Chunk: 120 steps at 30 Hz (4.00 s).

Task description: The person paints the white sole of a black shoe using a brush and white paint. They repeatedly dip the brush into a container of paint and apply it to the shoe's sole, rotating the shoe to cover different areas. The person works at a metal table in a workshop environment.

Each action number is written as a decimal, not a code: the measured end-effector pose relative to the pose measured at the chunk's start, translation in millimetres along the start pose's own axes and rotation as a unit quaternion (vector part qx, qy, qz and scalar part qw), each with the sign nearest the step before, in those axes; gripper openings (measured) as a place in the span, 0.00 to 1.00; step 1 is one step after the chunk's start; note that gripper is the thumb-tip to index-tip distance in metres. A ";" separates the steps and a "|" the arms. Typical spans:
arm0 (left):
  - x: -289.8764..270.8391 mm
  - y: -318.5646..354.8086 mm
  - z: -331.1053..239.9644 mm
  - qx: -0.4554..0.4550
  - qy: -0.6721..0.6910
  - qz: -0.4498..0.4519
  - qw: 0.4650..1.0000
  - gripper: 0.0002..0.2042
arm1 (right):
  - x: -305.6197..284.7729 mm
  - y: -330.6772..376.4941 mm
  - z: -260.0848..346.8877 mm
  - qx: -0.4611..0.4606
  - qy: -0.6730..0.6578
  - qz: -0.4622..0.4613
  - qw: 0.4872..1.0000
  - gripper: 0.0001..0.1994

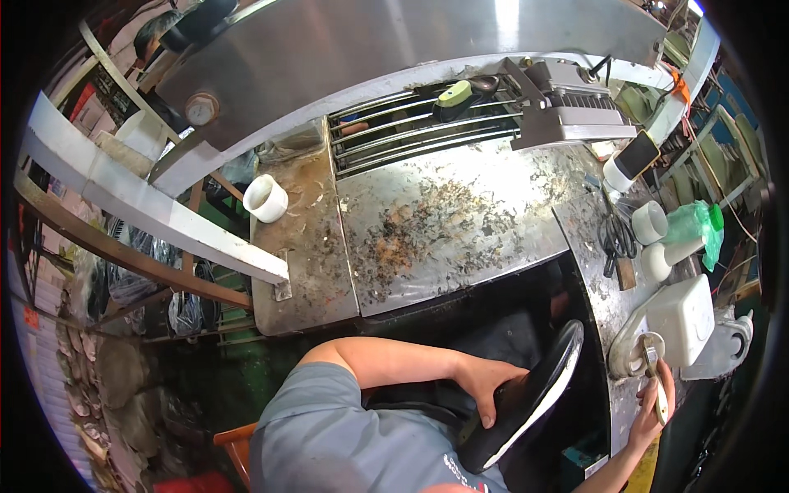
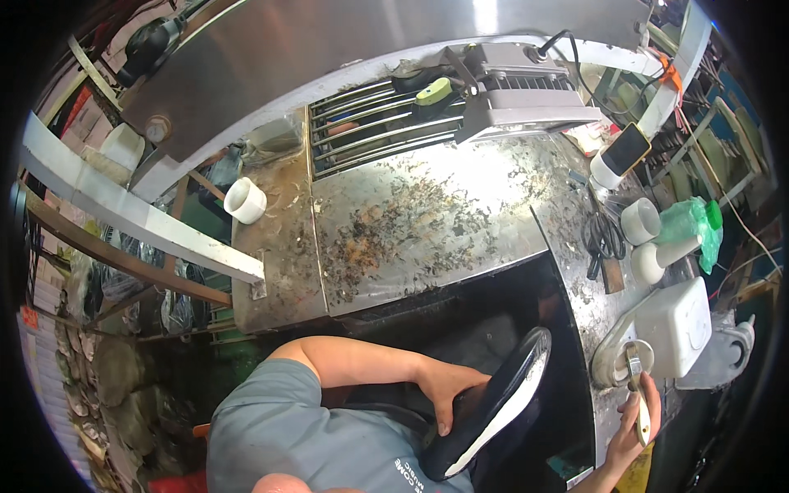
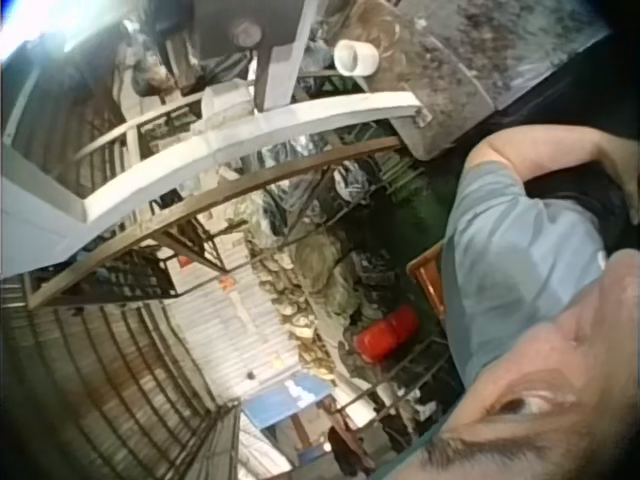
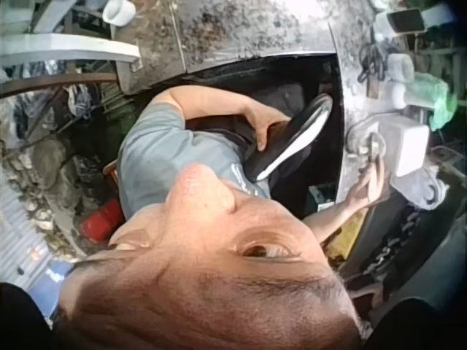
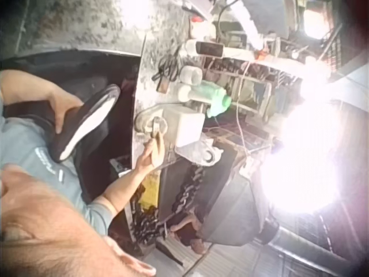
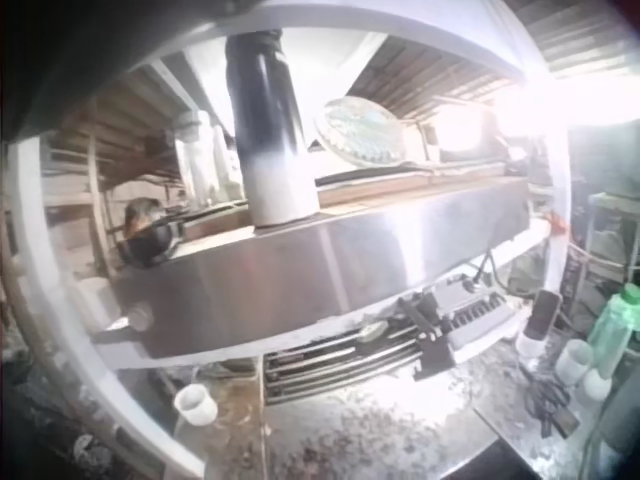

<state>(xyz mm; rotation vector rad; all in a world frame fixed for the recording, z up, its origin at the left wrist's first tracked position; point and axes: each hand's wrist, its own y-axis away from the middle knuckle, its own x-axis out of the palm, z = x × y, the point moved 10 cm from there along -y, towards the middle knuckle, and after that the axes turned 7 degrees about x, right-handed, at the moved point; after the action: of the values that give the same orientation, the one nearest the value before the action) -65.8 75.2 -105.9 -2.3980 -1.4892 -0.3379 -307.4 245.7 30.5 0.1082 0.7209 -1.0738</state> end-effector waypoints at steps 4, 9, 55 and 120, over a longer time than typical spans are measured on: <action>3.5 -1.4 -3.2 0.032 0.071 -0.016 0.997 0.56 | -0.5 3.7 -2.6 -0.001 0.002 -0.008 1.000 0.19; 2.0 -3.3 0.0 -0.007 0.030 -0.013 0.999 0.57 | -3.6 4.5 -3.1 0.006 0.014 0.003 1.000 0.19; -3.1 4.7 -19.7 0.024 0.155 -0.040 0.987 0.45 | -16.2 -21.5 26.6 -0.053 0.207 -0.047 0.976 0.08; 44.5 -27.3 -196.3 0.263 -0.815 0.049 0.513 0.16 | 34.7 46.3 105.8 -0.163 -0.288 0.122 0.936 0.07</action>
<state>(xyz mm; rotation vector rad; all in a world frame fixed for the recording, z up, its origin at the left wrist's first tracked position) -79.2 50.9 95.4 -1.7390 -1.2852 2.6027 -208.1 198.1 79.8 -0.3837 0.3305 -0.6817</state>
